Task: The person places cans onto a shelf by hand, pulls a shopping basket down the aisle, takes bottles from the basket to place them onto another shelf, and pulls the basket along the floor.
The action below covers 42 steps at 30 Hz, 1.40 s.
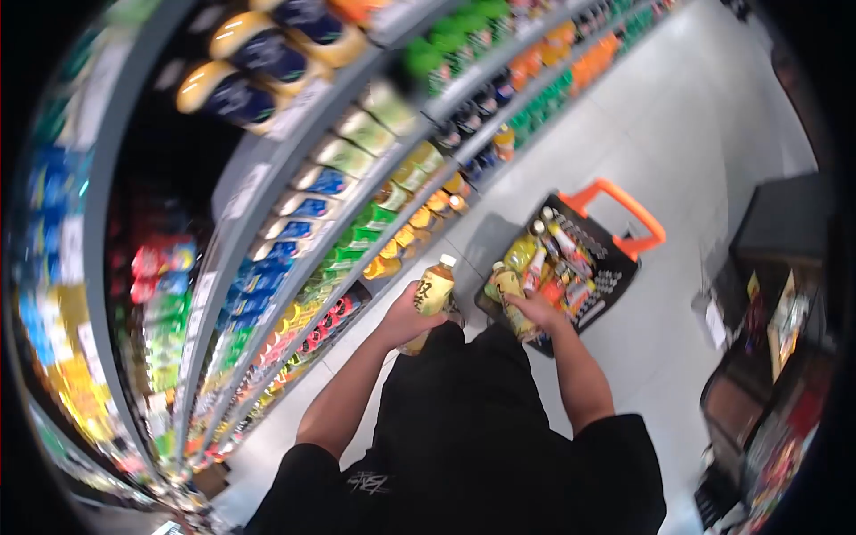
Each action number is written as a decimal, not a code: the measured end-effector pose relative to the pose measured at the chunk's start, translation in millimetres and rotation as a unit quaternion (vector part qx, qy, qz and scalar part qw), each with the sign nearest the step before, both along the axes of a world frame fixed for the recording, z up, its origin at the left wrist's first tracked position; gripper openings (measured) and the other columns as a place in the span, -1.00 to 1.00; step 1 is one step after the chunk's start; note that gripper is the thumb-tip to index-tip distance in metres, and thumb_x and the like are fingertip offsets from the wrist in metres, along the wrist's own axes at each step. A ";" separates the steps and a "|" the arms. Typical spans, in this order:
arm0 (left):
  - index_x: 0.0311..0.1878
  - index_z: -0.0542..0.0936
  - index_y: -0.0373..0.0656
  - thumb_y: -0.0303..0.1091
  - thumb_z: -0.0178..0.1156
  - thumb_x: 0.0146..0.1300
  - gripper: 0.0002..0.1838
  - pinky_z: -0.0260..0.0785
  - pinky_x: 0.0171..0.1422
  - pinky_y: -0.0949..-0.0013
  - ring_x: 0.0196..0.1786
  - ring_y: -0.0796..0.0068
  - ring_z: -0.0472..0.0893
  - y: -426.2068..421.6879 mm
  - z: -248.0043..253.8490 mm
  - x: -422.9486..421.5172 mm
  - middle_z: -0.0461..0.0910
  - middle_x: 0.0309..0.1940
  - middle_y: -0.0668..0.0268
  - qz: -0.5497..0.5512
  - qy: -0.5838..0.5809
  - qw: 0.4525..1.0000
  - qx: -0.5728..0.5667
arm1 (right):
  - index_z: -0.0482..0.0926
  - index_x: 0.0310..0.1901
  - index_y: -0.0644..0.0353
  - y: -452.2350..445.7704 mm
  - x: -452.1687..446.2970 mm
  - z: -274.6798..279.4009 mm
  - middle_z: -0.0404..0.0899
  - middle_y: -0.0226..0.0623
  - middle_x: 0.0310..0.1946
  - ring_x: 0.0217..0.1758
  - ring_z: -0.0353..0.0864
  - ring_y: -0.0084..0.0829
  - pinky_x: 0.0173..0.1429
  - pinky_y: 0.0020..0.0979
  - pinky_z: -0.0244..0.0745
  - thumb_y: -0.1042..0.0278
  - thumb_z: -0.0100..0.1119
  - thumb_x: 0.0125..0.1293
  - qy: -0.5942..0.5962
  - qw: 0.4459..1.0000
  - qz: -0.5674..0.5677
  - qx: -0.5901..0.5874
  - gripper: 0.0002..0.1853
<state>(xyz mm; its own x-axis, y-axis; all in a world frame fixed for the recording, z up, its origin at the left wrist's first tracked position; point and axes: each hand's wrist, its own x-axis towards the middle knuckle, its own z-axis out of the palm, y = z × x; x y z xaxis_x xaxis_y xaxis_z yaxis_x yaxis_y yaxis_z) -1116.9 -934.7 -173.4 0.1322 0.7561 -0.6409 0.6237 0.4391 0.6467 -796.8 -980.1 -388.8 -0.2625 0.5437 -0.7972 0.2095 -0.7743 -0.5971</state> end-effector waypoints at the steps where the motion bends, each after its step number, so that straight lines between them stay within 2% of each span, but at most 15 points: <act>1: 0.45 0.40 -0.30 -0.21 0.62 0.10 -0.10 0.50 0.35 0.20 0.21 0.31 0.66 -3.4 15.2 -14.6 0.65 0.19 0.12 0.036 -0.020 0.999 0.029 | 0.50 0.40 0.35 9.7 -12.2 28.0 0.69 -0.07 0.15 0.11 0.72 -0.27 0.19 -0.23 0.63 -0.19 0.41 0.35 0.055 0.998 -0.035 0.016 -0.18; 3: 0.44 0.40 -0.29 -0.32 0.60 0.14 -0.16 0.48 0.34 0.25 0.17 0.42 0.62 -14.6 17.1 -51.5 0.63 0.15 0.23 0.103 -0.080 0.989 0.074 | 0.47 0.43 0.34 32.2 -38.8 95.1 0.68 -0.10 0.17 0.14 0.70 -0.31 0.20 -0.27 0.61 -0.08 0.39 0.40 0.039 0.997 -0.026 0.064 -0.23; 4: 0.43 0.42 -0.28 -0.34 0.60 0.14 -0.18 0.48 0.36 0.27 0.21 0.41 0.63 -12.9 42.1 -59.2 0.64 0.17 0.23 0.133 -0.161 0.972 0.105 | 0.45 0.45 0.33 41.4 -53.2 127.4 0.68 -0.11 0.18 0.15 0.69 -0.33 0.21 -0.29 0.61 -0.03 0.39 0.43 0.029 0.996 -0.022 0.087 -0.26; 5: 0.44 0.41 -0.27 -0.39 0.59 0.16 -0.19 0.47 0.36 0.28 0.20 0.44 0.62 -14.4 58.4 -69.2 0.63 0.16 0.26 0.162 -0.162 0.964 0.136 | 0.41 0.46 0.33 50.2 -68.1 153.6 0.66 -0.15 0.19 0.21 0.65 -0.38 0.26 -0.29 0.57 -0.01 0.37 0.45 0.029 0.990 -0.021 0.138 -0.26; 8: 0.46 0.38 -0.26 -0.48 0.57 0.17 -0.19 0.46 0.37 0.30 0.20 0.48 0.60 -18.8 89.5 -102.1 0.62 0.18 0.30 0.248 -0.254 0.912 0.204 | 0.42 0.40 0.29 87.0 -112.8 229.9 0.63 -0.18 0.19 0.28 0.61 -0.37 0.39 -0.28 0.51 0.23 0.48 0.36 0.141 0.959 -0.052 0.240 -0.32; 11: 0.48 0.36 -0.24 -0.48 0.57 0.18 -0.17 0.45 0.36 0.31 0.20 0.49 0.59 -23.8 133.4 -129.7 0.60 0.19 0.31 0.248 -0.240 0.897 0.276 | 0.37 0.43 0.27 122.9 -155.1 301.7 0.62 -0.21 0.20 0.30 0.60 -0.39 0.39 -0.27 0.53 0.41 0.53 0.25 0.216 0.897 -0.022 0.385 -0.25; 13: 0.50 0.35 -0.22 -0.49 0.57 0.17 -0.15 0.44 0.37 0.31 0.21 0.49 0.57 -29.5 149.8 -145.7 0.58 0.21 0.31 0.250 -0.243 0.882 0.316 | 0.37 0.43 0.23 142.7 -185.0 366.9 0.62 -0.25 0.21 0.29 0.61 -0.41 0.38 -0.27 0.55 0.48 0.54 0.20 0.198 0.860 0.053 0.467 -0.22; 17: 0.51 0.35 -0.21 -0.52 0.56 0.13 -0.12 0.43 0.39 0.29 0.23 0.49 0.56 -47.6 167.0 -168.3 0.56 0.24 0.31 0.278 -0.279 0.847 0.357 | 0.43 0.41 0.21 164.4 -264.0 457.8 0.58 -0.26 0.30 0.35 0.60 -0.40 0.39 -0.28 0.57 0.62 0.56 0.14 0.281 0.751 0.048 0.595 -0.22; 22: 0.49 0.37 -0.21 -0.55 0.55 0.09 -0.13 0.43 0.39 0.29 0.24 0.49 0.57 -73.4 161.6 -194.1 0.57 0.23 0.31 0.324 -0.270 0.834 0.356 | 0.54 0.30 0.25 214.8 -337.7 488.0 0.61 -0.13 0.32 0.31 0.66 -0.29 0.35 -0.30 0.61 0.57 0.67 0.05 0.128 0.529 0.136 0.828 -0.26; 23: 0.49 0.37 -0.21 -0.56 0.55 0.09 -0.13 0.43 0.39 0.29 0.24 0.49 0.57 -79.0 160.9 -199.3 0.57 0.23 0.32 0.331 -0.263 0.833 0.356 | 0.53 0.32 0.24 223.0 -350.0 484.0 0.60 -0.13 0.33 0.31 0.67 -0.27 0.35 -0.32 0.60 0.56 0.68 0.04 0.106 0.517 0.149 0.836 -0.24; 27: 0.49 0.37 -0.21 -0.57 0.55 0.09 -0.13 0.45 0.37 0.30 0.24 0.50 0.58 -97.5 155.9 -217.0 0.58 0.22 0.32 0.362 -0.256 0.815 0.374 | 0.58 0.25 0.17 236.7 -385.6 478.1 0.75 -0.32 0.09 0.18 0.73 -0.45 0.32 -0.33 0.61 0.28 0.72 0.07 0.047 0.720 0.173 0.671 -0.30; 33: 0.49 0.37 -0.21 -0.58 0.55 0.09 -0.13 0.46 0.36 0.32 0.23 0.52 0.59 -107.8 146.4 -229.5 0.59 0.22 0.32 0.402 -0.274 0.792 0.369 | 0.56 0.22 0.25 248.0 -412.0 476.7 0.75 -0.21 0.08 0.16 0.73 -0.44 0.30 -0.31 0.61 0.18 0.69 0.15 0.044 0.770 0.172 0.613 -0.33; 37: 0.50 0.36 -0.21 -0.59 0.55 0.10 -0.12 0.46 0.37 0.32 0.23 0.52 0.59 -104.4 138.8 -229.8 0.59 0.22 0.33 0.403 -0.275 0.793 0.366 | 0.36 0.40 0.25 263.7 -419.9 454.3 0.65 -0.21 0.18 0.20 0.67 -0.43 0.30 -0.32 0.61 0.29 0.64 0.20 0.090 0.778 0.212 0.584 -0.19; 40: 0.50 0.36 -0.21 -0.59 0.55 0.11 -0.12 0.46 0.37 0.31 0.24 0.52 0.58 -100.9 138.1 -228.2 0.59 0.23 0.34 0.401 -0.280 0.791 0.367 | 0.33 0.41 0.27 257.5 -412.5 463.0 0.63 -0.21 0.19 0.21 0.66 -0.43 0.30 -0.32 0.61 0.32 0.63 0.20 0.141 0.783 0.247 0.552 -0.17; 42: 0.51 0.36 -0.20 -0.59 0.54 0.11 -0.12 0.46 0.37 0.31 0.24 0.52 0.58 -99.1 137.7 -224.7 0.59 0.23 0.34 0.403 -0.289 0.788 0.364 | 0.37 0.36 0.32 254.0 -412.7 467.3 0.62 -0.15 0.19 0.21 0.67 -0.41 0.28 -0.32 0.62 0.29 0.61 0.20 0.105 0.780 0.252 0.564 -0.22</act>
